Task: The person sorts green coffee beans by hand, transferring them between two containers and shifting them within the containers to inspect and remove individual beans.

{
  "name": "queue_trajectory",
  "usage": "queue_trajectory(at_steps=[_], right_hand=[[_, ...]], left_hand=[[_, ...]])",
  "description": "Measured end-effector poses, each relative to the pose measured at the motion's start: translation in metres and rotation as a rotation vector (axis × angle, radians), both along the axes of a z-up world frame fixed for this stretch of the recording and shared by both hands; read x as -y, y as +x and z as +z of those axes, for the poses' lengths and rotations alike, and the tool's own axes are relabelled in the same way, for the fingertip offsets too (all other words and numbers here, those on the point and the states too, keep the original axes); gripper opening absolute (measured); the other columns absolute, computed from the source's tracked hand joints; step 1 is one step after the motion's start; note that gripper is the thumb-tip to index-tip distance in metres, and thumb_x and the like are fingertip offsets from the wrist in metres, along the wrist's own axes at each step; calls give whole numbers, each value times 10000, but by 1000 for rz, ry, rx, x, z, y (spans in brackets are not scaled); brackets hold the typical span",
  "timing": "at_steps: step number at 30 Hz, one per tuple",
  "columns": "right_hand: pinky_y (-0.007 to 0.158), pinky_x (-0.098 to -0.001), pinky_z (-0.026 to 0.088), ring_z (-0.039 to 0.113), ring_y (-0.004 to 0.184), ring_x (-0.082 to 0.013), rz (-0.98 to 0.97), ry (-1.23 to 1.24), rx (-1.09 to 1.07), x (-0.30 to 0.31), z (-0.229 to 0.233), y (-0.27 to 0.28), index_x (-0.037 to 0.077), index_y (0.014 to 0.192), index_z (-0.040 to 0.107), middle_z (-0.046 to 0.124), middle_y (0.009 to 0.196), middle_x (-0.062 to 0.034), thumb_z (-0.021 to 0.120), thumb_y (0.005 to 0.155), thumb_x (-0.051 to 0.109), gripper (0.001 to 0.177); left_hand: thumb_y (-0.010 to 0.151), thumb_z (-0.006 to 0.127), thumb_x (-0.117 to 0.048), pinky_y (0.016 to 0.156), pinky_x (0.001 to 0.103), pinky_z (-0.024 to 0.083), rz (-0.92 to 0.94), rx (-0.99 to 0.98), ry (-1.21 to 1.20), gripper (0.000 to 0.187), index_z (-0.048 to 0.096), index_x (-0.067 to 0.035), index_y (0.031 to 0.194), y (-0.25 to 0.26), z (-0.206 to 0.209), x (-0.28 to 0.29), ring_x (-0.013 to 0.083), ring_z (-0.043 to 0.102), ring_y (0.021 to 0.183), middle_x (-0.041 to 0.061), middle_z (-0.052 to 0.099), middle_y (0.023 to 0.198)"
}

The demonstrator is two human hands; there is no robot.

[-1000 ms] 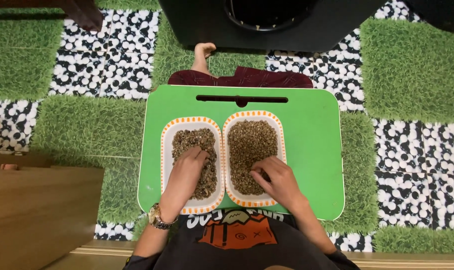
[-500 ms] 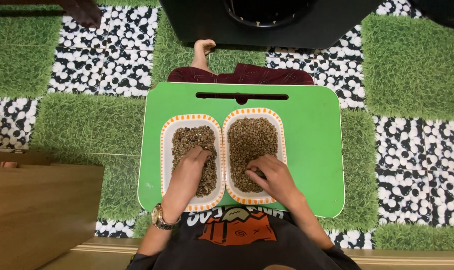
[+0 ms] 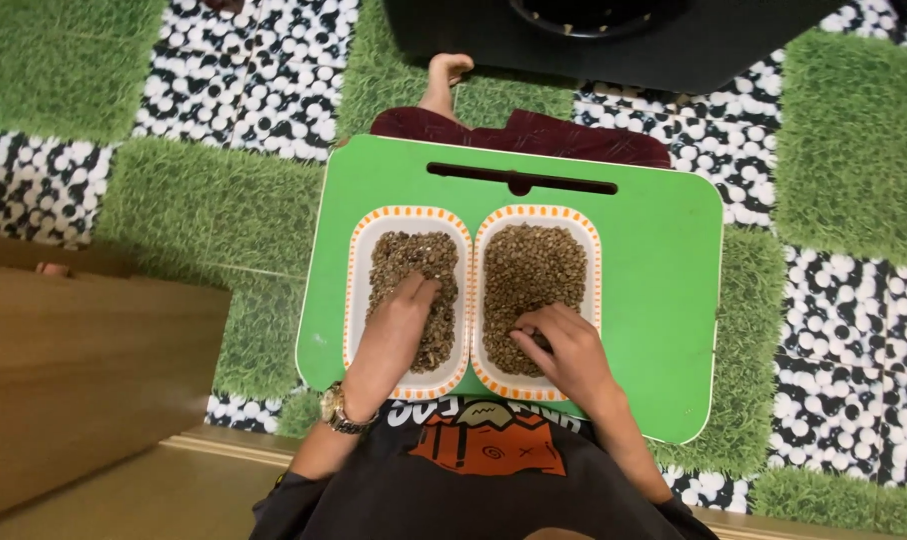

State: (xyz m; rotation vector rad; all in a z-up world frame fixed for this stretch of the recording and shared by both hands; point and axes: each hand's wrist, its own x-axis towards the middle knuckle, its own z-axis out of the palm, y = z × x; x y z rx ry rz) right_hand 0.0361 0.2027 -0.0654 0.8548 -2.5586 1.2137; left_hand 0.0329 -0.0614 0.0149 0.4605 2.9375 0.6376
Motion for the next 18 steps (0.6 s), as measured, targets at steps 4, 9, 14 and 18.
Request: queue_trajectory(at_steps=[4,9,14,18], right_hand=[[667,-322,571,682,708,-215,-8,-9,-17,9,15,-2,89,952,752,709,781,-42,770,906,115,56],[676,-351,583,690,725,-257,-1,3,1,4,-5,1,60,938,740,712,788,-68,761,918,98,47],[666,-398,575,687,740,-292,-55,-10,6,-17,-24,3,55,912,700,703,802,-92,762,919,139,105],[673,-414,564,678,748,-318,-100,-17,4,-26,-22,5,59,943,694,699,812,-101,738,930,167,117]], left_hand=[[946,610,63,699,239,575,60,25,-6,265,700,-1,1187,4,-21,-8,193,724,798,129,677,909],[908,611,114,637,308,587,-215,-134,220,408,640,-16,1293,7,-29,-37,254,719,783,120,662,927],[854,678,138,586,276,560,-363,-196,124,568,522,17,1386,8,-59,-68,264,712,819,151,655,991],[819,710,138,596,283,588,-427,-203,82,563,488,12,1321,4,-37,-75,251,730,776,115,665,906]])
